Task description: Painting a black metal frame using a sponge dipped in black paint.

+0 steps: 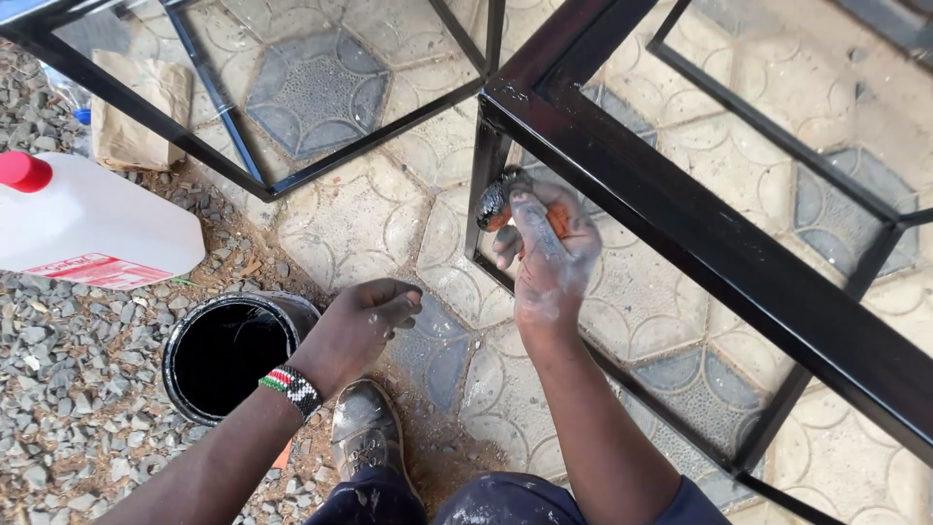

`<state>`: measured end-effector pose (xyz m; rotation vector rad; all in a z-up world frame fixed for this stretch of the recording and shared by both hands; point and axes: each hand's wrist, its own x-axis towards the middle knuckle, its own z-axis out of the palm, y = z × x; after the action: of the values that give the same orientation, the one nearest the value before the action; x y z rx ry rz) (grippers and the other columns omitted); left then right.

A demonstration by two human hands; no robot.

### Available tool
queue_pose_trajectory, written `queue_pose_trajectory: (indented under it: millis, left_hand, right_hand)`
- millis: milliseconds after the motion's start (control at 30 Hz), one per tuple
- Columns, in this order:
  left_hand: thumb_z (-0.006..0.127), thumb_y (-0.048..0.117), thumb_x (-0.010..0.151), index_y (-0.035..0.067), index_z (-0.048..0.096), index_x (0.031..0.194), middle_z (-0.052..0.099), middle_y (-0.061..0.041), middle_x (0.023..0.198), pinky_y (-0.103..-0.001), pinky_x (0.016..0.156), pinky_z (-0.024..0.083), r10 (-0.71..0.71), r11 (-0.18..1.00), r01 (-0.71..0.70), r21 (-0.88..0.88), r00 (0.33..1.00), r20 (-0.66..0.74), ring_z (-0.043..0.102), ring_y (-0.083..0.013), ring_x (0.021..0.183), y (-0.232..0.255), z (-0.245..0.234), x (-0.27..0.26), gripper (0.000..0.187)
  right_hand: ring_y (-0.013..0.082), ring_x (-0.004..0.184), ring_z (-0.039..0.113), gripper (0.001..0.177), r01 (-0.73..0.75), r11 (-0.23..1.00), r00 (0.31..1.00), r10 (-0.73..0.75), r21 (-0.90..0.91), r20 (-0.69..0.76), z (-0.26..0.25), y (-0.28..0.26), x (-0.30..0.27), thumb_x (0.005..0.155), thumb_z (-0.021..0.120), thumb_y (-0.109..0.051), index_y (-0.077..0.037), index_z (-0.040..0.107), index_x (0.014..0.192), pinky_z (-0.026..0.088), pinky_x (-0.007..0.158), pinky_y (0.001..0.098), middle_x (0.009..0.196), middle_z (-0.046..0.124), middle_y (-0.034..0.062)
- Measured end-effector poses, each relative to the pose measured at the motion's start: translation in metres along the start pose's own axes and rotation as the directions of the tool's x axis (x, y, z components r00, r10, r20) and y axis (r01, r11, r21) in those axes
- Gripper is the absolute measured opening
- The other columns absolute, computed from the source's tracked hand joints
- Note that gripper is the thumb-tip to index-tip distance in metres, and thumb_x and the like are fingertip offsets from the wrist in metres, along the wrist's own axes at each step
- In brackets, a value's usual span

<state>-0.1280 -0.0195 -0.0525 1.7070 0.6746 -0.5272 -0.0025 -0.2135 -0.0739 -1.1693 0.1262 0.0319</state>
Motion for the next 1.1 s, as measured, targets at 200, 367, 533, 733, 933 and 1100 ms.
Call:
queue_pose_trajectory:
  millis: [200,367,533,733,933,1100]
  left_hand:
    - [0.064,0.026,0.122,-0.004,0.078,0.155,0.087,-0.029,0.137,-0.042,0.103,0.058,-0.01,0.985,0.008,-0.171,1.0,-0.012,0.084,-0.0368,0.127,0.022,-0.004,-0.009,0.047]
    - [0.064,0.029,0.123,-0.005,0.077,0.156,0.087,-0.026,0.137,-0.043,0.104,0.058,-0.025,0.967,0.024,-0.254,1.0,-0.002,0.083,-0.0337,0.126,0.01,-0.009,-0.007,0.049]
    - [0.066,0.028,0.121,-0.005,0.079,0.152,0.086,-0.019,0.129,-0.039,0.097,0.058,-0.043,0.955,0.039,-0.296,0.999,-0.008,0.082,-0.0269,0.114,-0.009,-0.008,0.004,0.047]
    - [0.069,0.027,0.119,-0.004,0.083,0.147,0.088,-0.019,0.126,-0.038,0.095,0.059,-0.059,0.955,0.055,-0.29,0.998,-0.007,0.084,-0.0252,0.111,-0.031,0.003,0.016,0.044]
    - [0.068,0.027,0.119,-0.004,0.083,0.146,0.089,-0.019,0.125,-0.038,0.095,0.058,-0.061,0.967,0.058,-0.248,0.998,-0.004,0.082,-0.0256,0.111,-0.035,-0.003,0.017,0.044]
    - [0.067,0.026,0.119,-0.004,0.083,0.145,0.088,-0.022,0.124,-0.039,0.095,0.058,-0.053,0.96,0.048,-0.274,0.999,-0.011,0.08,-0.0277,0.109,-0.07,-0.005,0.036,0.043]
  right_hand:
    - [0.0225,0.058,0.08,0.021,0.422,0.888,0.906,-0.42,-0.184,0.054,0.028,-0.041,-0.007,0.113,0.083,0.0,0.015,0.081,0.128,0.062,0.046,0.022,0.084,0.081,0.0328]
    - [0.037,0.082,0.088,0.02,0.725,0.546,0.667,-0.71,-0.419,0.228,0.037,-0.047,-0.007,0.11,0.084,0.006,0.019,0.081,0.126,0.07,0.072,0.0334,0.099,0.084,0.0376]
    - [0.0103,0.063,0.059,0.015,0.696,0.484,0.671,-0.702,-0.53,0.24,-0.017,0.074,0.019,0.115,0.084,-0.003,0.001,0.089,0.129,0.054,0.06,0.0257,0.106,0.087,0.0152]
    - [0.0172,0.091,0.068,0.064,0.884,0.374,0.288,-0.909,0.282,0.301,-0.068,0.209,0.035,0.111,0.087,-0.06,-0.009,0.081,0.149,0.062,0.077,0.0326,0.13,0.079,0.013]
    - [0.022,0.059,0.076,0.016,-0.467,0.809,0.884,0.432,-0.358,-0.178,-0.123,0.239,0.021,0.117,0.076,-0.015,-0.007,0.08,0.13,0.057,0.039,0.028,0.093,0.087,0.0202]
    - [0.0231,0.061,0.082,0.022,-0.565,0.752,0.825,0.526,-0.339,-0.207,-0.123,0.263,0.045,0.122,0.07,-0.022,-0.006,0.08,0.133,0.054,0.036,0.0248,0.103,0.088,0.0231]
